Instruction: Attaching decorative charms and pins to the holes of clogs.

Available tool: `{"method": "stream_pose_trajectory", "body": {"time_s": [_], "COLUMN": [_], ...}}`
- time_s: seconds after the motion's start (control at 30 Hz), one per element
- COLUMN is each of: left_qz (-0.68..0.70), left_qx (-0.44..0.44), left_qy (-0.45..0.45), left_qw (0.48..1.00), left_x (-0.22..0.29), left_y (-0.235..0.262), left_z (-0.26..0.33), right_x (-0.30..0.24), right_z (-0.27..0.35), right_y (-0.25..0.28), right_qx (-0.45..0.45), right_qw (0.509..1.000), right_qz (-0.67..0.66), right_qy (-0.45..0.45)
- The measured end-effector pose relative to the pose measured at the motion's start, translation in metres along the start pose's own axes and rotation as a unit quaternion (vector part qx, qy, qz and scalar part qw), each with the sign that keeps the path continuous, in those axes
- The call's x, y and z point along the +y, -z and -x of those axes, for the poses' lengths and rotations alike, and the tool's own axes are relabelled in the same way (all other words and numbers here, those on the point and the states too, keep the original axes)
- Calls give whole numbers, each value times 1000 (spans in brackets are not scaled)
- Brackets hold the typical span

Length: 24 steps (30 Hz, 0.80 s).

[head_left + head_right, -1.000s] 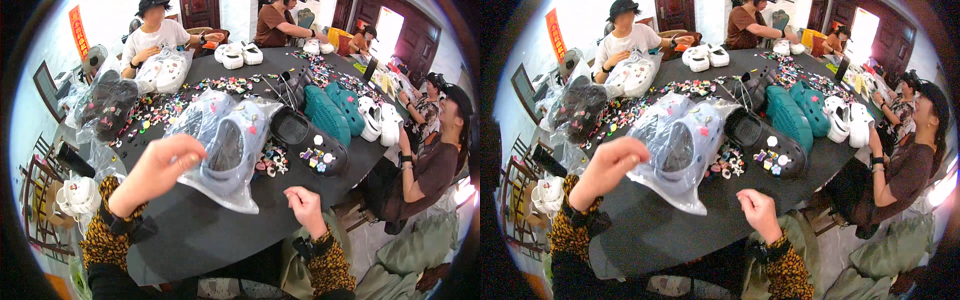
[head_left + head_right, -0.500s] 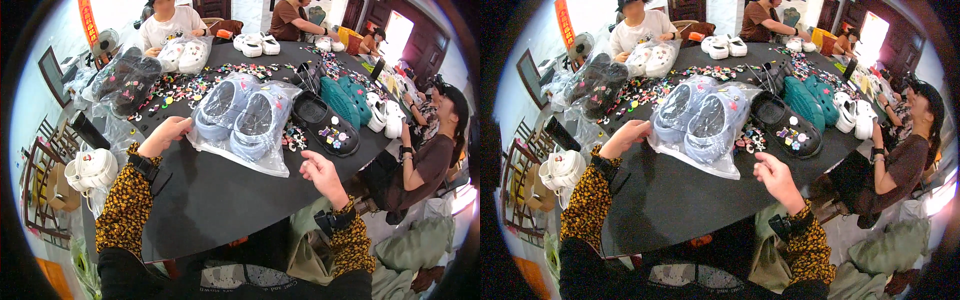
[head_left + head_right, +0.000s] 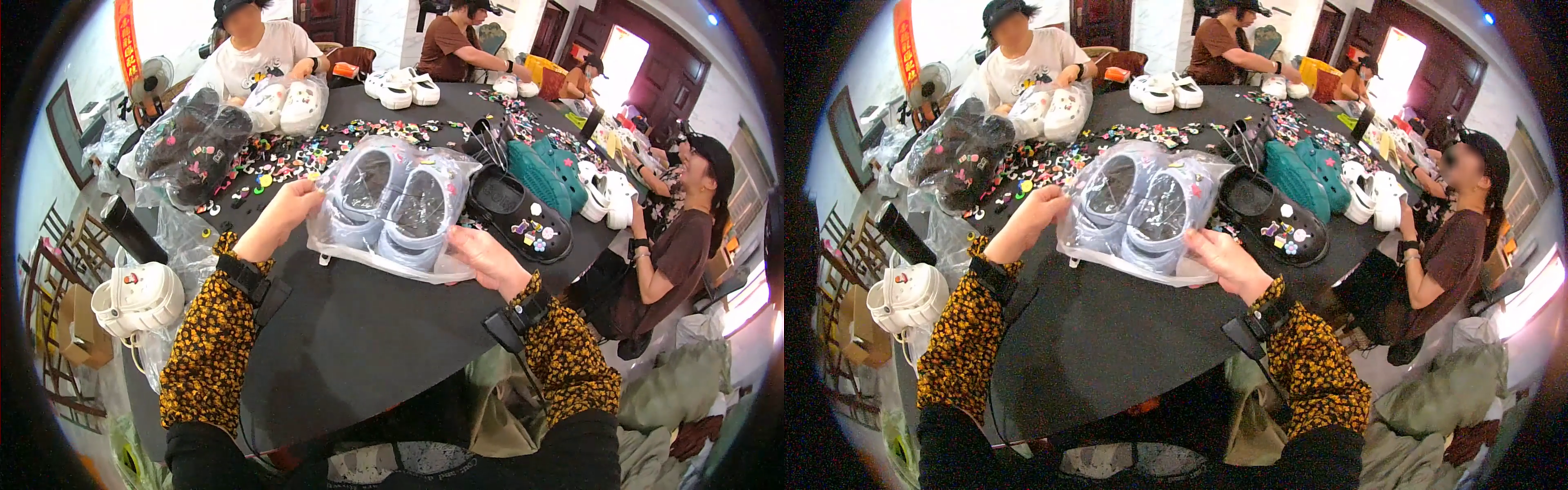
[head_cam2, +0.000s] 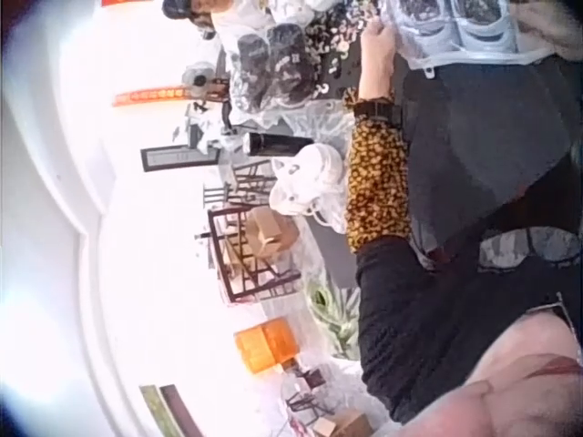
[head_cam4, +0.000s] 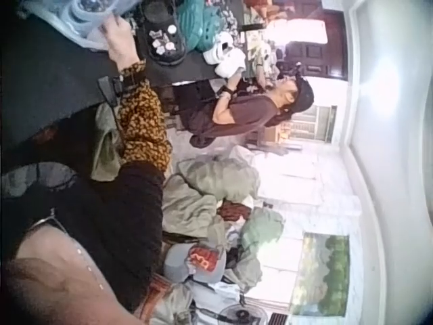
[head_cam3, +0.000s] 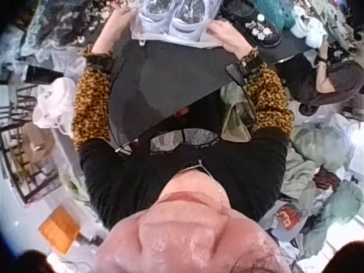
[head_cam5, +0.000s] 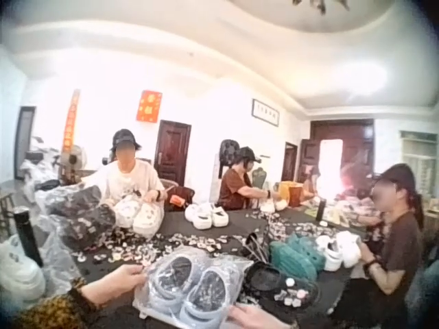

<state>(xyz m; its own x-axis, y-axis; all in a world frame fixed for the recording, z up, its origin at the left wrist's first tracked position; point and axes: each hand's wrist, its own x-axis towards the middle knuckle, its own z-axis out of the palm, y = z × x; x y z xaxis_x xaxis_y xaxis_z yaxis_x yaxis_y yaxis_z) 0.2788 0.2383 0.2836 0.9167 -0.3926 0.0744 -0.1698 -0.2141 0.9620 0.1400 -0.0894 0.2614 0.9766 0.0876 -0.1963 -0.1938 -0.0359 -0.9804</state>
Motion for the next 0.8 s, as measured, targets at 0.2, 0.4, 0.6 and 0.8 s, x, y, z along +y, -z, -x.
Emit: {"method": "stream_pose_trajectory", "body": {"time_s": [0.2,0.4,0.6,0.8], "left_qz": [174,188,0,-118], "left_qx": [-18,-55,41,39], "left_qy": [-36,-126,-169,-92], "left_qw": [984,972,985,988], "left_x": [34,62,95,90], "left_y": [-13,-1,38,68], "left_z": [6,38,125,229], "right_x": [6,-10,-50,-50], "right_z": [-10,4,26,48], "right_y": [8,1,-50,-99], "right_qx": [36,-17,-56,-153], "right_qw": [980,960,966,968], "right_qz": [-195,-277,-230,-196], "right_qy": [-30,33,102,45]}}
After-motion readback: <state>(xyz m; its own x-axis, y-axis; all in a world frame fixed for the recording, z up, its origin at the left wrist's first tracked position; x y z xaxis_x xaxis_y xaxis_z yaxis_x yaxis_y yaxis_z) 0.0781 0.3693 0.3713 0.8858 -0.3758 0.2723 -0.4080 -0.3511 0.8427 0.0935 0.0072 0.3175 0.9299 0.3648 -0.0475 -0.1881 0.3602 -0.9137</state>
